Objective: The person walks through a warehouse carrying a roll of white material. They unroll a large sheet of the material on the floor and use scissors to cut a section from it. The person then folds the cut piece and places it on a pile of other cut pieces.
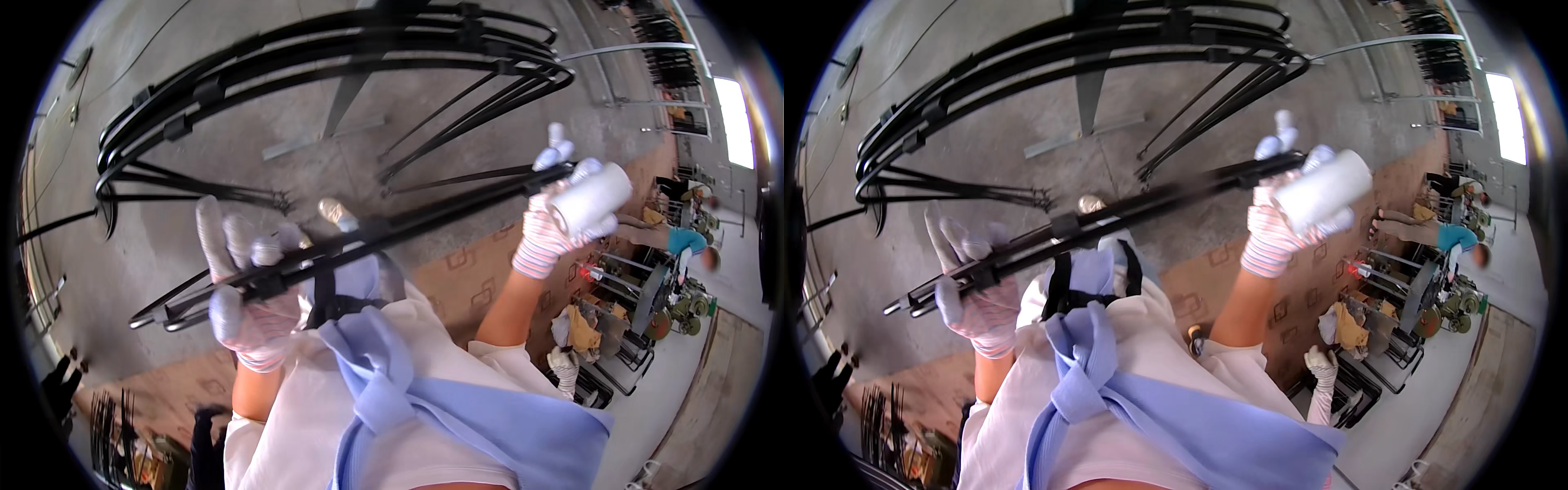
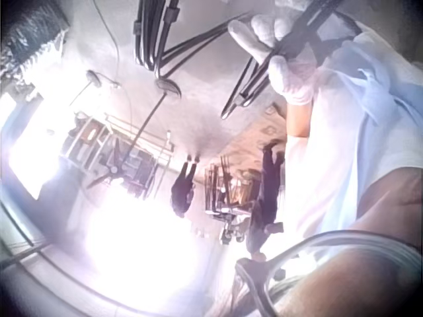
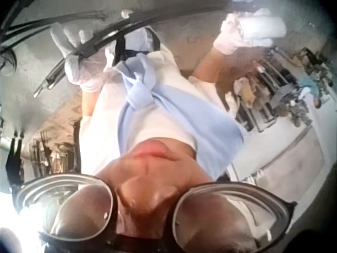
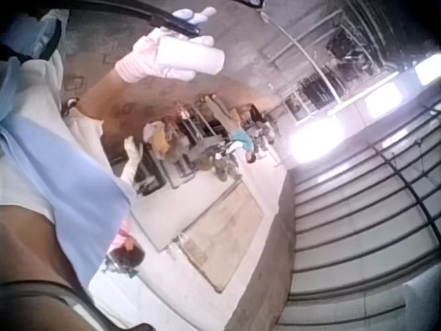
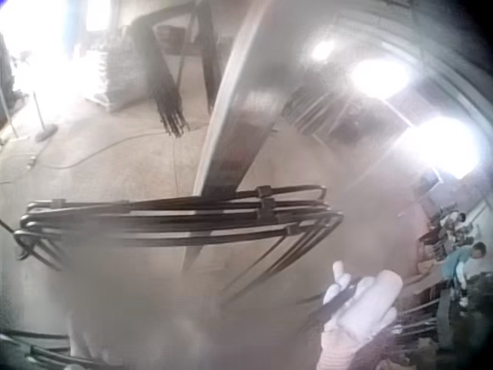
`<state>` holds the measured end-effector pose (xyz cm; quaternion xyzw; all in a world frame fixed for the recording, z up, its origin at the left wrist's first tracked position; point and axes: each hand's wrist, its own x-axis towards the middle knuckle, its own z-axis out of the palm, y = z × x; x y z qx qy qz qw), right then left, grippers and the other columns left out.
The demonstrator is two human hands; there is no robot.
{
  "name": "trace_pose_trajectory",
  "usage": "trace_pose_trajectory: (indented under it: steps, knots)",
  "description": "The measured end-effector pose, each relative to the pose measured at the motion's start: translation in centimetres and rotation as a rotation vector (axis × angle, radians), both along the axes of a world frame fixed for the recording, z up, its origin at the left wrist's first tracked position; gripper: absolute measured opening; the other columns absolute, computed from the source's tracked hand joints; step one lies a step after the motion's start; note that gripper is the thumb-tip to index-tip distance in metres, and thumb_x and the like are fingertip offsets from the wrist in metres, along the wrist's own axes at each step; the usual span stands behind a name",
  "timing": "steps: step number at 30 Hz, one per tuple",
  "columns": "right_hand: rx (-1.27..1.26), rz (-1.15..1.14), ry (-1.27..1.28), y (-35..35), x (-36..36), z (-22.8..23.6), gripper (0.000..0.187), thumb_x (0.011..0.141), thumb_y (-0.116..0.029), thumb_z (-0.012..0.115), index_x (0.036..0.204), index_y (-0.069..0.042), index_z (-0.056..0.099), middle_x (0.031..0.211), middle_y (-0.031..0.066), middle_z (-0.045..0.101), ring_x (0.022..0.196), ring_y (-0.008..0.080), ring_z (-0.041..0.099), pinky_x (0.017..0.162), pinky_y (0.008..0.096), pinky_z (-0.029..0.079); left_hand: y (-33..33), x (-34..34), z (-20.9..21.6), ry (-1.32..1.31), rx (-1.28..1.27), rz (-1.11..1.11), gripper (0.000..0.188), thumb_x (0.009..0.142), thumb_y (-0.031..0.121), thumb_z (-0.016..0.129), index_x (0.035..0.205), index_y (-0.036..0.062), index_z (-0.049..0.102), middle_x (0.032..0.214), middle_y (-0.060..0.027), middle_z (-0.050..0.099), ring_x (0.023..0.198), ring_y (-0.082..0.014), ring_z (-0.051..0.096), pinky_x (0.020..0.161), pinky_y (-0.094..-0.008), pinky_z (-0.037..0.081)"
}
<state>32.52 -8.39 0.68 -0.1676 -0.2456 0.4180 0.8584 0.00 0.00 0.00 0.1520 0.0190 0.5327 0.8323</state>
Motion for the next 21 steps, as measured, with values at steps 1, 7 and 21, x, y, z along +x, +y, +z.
trace_pose_trajectory:
  steps: [1, 7, 21]
  knots:
    - [0.022, 0.023, 0.054, 1.0, -0.2, -0.1, 0.057, 0.061, -0.034, 0.074, 0.105, -0.004, 0.053, 0.118, 0.0213, 0.046, 0.123, 0.0367, 0.031, 0.103, 0.0462, 0.023, 0.6, -0.5, 0.0, -0.052, -0.026, -0.009, 0.073, 0.08, 0.018, 0.053, 0.139, 0.0169, 0.011, 0.134, -0.0025, 0.036, 0.114, -0.0283, 0.043, 0.102, -0.0479, 0.026]
    - [-0.027, 0.038, 0.131, 4.8, -0.1, -0.7, 0.067, 0.065, -0.047, 0.068, 0.116, -0.008, 0.051, 0.131, 0.0341, 0.025, 0.125, 0.0387, 0.026, 0.107, 0.0476, 0.013, 3.2, 0.2, 1.0, 0.055, -0.008, 0.059, 0.065, 0.085, 0.02, 0.037, 0.139, 0.0126, 0.002, 0.145, -0.007, 0.009, 0.123, -0.019, 0.035, 0.108, -0.0383, 0.006]
    - [0.084, 0.22, 0.01, 6.3, 1.6, -1.5, 0.061, 0.06, -0.046, 0.073, 0.107, -0.013, 0.053, 0.121, 0.0221, 0.042, 0.118, 0.0321, 0.036, 0.104, 0.0479, 0.021, 5.2, -1.6, -1.9, 0.446, 0.092, 0.089, 0.051, 0.087, 0.025, 0.036, 0.133, 0.0045, 0.027, 0.138, -0.0125, 0.029, 0.124, -0.017, 0.034, 0.105, -0.0358, 0.017]
